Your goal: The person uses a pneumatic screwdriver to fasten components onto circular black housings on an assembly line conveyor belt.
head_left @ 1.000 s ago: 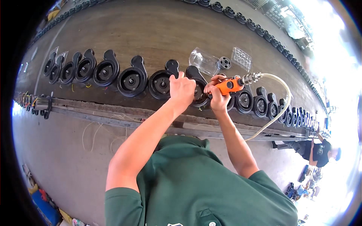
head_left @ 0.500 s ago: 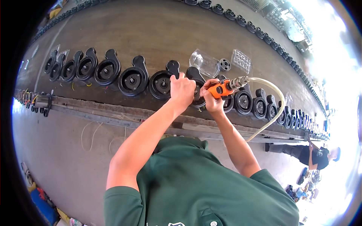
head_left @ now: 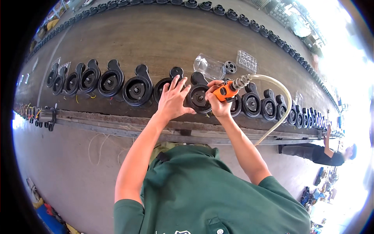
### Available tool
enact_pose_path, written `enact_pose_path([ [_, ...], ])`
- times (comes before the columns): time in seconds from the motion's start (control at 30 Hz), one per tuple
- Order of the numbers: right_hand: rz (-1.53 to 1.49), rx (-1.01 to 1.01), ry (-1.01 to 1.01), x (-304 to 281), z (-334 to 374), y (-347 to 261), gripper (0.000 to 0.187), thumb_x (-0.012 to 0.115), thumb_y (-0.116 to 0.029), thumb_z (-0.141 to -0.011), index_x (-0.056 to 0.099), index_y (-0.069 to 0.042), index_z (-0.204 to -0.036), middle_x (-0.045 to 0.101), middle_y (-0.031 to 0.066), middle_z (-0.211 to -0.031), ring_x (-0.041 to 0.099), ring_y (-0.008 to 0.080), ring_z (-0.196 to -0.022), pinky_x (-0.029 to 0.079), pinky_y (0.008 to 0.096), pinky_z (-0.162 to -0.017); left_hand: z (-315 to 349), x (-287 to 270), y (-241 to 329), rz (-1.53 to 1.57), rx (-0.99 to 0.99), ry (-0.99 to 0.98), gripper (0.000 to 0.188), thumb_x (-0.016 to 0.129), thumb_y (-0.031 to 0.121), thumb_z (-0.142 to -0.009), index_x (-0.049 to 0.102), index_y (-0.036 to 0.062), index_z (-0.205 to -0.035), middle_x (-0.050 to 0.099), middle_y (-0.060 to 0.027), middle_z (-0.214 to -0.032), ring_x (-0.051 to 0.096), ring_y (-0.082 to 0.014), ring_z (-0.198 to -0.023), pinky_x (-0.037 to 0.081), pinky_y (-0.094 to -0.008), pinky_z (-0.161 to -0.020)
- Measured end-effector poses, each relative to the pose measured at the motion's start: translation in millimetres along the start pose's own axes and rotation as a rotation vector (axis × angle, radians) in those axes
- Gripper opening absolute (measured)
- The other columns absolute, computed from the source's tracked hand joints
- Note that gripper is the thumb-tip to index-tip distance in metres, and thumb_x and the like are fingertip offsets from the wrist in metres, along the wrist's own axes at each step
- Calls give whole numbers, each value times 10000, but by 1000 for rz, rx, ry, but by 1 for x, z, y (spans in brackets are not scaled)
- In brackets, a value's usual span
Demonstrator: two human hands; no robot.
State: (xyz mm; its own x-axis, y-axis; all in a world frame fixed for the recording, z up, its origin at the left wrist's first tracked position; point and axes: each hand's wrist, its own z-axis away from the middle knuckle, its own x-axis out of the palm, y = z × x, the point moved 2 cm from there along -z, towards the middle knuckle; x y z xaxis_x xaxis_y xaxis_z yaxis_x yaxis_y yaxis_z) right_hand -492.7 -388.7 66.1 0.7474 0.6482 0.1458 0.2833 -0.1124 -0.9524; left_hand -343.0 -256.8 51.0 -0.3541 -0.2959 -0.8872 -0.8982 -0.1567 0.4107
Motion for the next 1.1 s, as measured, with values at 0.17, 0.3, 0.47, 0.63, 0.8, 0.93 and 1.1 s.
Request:
enact_pose_path([
  [0.17,61,2,20,10,0,-11,200,660,23,-778,658,47,-977,663,16,-767,601,69,-689,496,233,-664,1,-3,1,-13,1,-22,999,870,622,-608,625,53,-1392,431,-119,-1581,309,-335,-1509,321,-525,-1154],
  [0.3,-33,30,-13,4,2,-7,281,660,23,-791,589,45,-1062,654,52,-814,615,95,-694,493,230,-633,-1,-3,2,-10,6,-18,982,869,622,-607,638,58,-1378,430,-109,-1583,299,-328,-1514,318,-526,-1156],
  [0.47,-328,-11,-71,37,-14,-36,262,541,13,-850,499,28,-1109,543,62,-747,528,150,-656,493,337,-647,0,-2,0,-33,-5,-23,987,856,639,-611,630,77,-1390,431,-104,-1584,298,-324,-1514,319,-519,-1159],
  [0.63,-146,43,-22,32,-30,-4,254,542,17,-869,530,30,-1122,575,73,-781,573,168,-683,511,339,-676,-3,-4,2,-9,-10,-41,984,888,598,-597,626,87,-1396,423,-95,-1588,296,-322,-1515,319,-519,-1159],
  [0.8,-200,74,-42,34,-30,8,235,536,8,-876,531,18,-1110,568,70,-782,571,167,-684,511,341,-677,-2,-5,1,-15,-18,-43,967,905,569,-591,631,104,-1393,423,-92,-1586,297,-327,-1512,318,-519,-1159],
  [0.93,-191,68,-41,33,-31,9,228,536,9,-876,527,14,-1104,569,69,-778,568,166,-676,510,339,-675,-2,-6,2,-11,-19,-43,960,905,568,-595,633,106,-1392,424,-90,-1586,298,-325,-1512,316,-518,-1160],
  [1.1,-206,84,-53,33,-29,15,235,549,33,-862,518,2,-1092,581,71,-776,581,171,-675,510,331,-675,-3,-5,1,-10,-16,-45,953,906,562,-600,635,105,-1391,418,-88,-1590,295,-324,-1513,312,-521,-1162],
])
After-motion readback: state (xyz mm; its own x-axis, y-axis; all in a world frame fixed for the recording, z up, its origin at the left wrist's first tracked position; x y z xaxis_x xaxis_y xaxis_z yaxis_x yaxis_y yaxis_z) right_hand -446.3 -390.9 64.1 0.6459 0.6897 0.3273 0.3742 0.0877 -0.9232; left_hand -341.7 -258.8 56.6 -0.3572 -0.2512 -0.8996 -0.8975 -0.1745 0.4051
